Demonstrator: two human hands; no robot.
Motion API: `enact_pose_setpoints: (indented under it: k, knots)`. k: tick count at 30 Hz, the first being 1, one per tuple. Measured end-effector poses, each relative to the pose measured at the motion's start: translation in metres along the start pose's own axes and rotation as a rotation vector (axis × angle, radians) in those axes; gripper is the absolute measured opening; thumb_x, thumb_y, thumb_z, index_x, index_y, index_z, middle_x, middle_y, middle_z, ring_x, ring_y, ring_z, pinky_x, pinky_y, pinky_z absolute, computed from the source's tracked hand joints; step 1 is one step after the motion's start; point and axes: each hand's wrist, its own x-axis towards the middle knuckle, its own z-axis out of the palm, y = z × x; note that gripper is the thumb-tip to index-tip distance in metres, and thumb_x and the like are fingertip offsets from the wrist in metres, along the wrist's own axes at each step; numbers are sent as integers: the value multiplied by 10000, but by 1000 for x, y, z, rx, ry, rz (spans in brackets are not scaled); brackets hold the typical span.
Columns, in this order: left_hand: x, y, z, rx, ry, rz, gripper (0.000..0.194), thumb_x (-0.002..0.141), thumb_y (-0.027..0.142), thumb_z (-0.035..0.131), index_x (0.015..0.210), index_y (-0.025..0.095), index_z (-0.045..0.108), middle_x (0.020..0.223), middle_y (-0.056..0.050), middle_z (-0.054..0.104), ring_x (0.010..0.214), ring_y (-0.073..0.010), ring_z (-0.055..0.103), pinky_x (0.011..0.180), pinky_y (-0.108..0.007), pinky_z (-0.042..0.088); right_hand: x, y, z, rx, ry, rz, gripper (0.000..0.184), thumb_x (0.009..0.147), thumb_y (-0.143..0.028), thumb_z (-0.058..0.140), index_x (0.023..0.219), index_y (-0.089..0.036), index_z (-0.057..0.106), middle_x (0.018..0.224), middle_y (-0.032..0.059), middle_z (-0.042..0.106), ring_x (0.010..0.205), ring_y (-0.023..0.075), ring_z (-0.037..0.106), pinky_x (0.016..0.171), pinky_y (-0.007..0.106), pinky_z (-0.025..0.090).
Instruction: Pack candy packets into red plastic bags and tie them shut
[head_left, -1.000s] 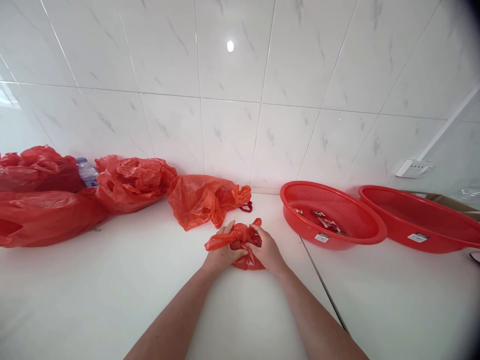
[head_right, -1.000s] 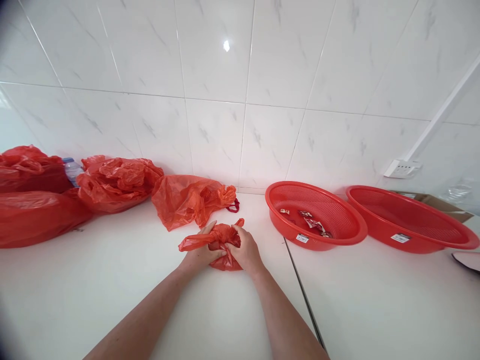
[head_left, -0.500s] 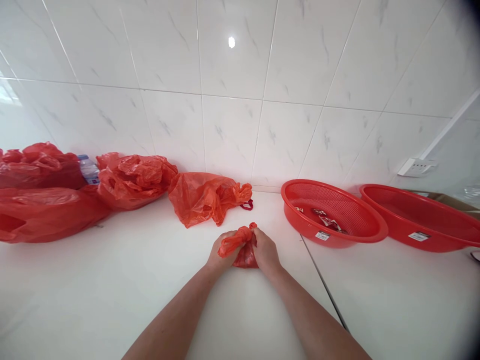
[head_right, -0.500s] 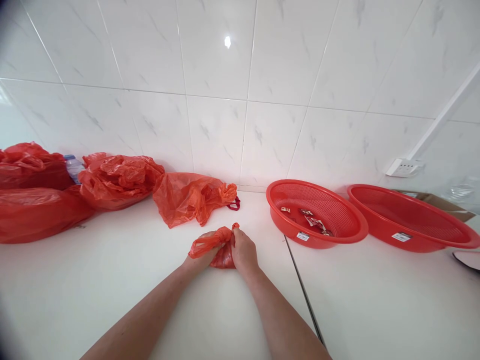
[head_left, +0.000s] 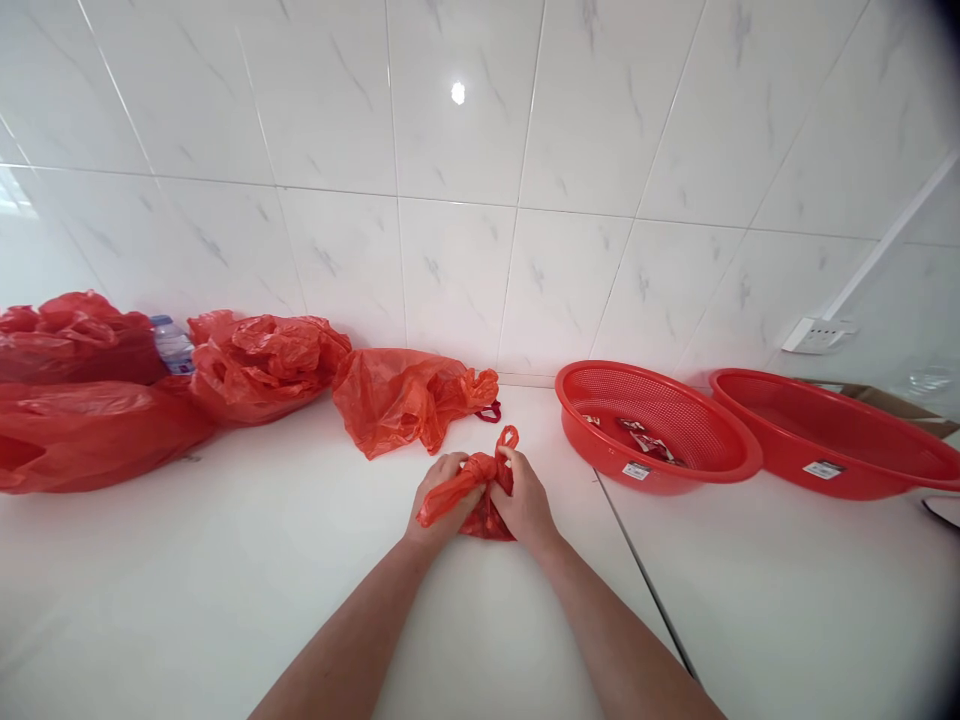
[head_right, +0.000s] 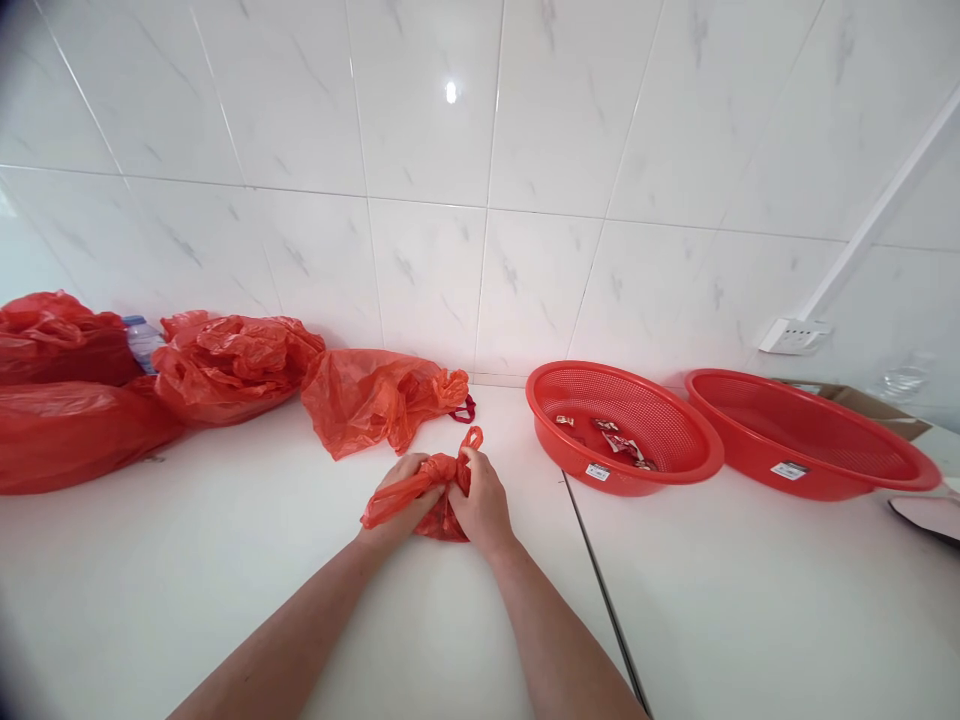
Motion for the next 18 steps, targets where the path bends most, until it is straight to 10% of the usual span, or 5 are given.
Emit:
enact_pose_setpoints:
  k: [3, 6, 12, 18]
  knots:
    - [1, 8, -5, 290, 70, 264, 615, 645, 363, 700, 1221, 264, 510, 1228, -76, 527, 1158, -286, 452, 1028, -445, 293, 1, -1, -6, 131, 3, -38, 582, 773, -208, 518, 1336, -238, 379, 1370, 59, 437, 1267, 202, 382, 1060, 382, 293]
    - [-2, 15, -8, 313, 14, 390, 478, 819, 421, 523, 1267, 258, 493, 1252, -74, 530, 1172, -257, 450, 1041, -448, 281, 5, -4, -12, 372, 14, 58, 462, 800, -292, 552, 1256, -250, 491, 1311, 53, 510, 1223, 216, 440, 1042, 396, 323]
    - [-1, 9, -7, 241, 26, 203, 379, 940, 352, 306, 1137, 261, 617, 1081, -43, 651, 1048, -211, 547, 986, -416, 341, 16, 4, -23, 1236, 2, 480, 192, 652, -249, 746, 793, -210, 622, 683, -21, 633, 769, 158, 614, 767, 296, 486]
    - [10, -3, -21, 457, 55, 103, 353, 925, 328, 330, 921, 241, 673, 1036, -52, 674, 1036, -246, 544, 1013, -514, 242, 19, 25, -33, 1337, -6, 592, 242, 596, -127, 742, 753, -222, 585, 524, -66, 524, 587, 111, 548, 586, 229, 467]
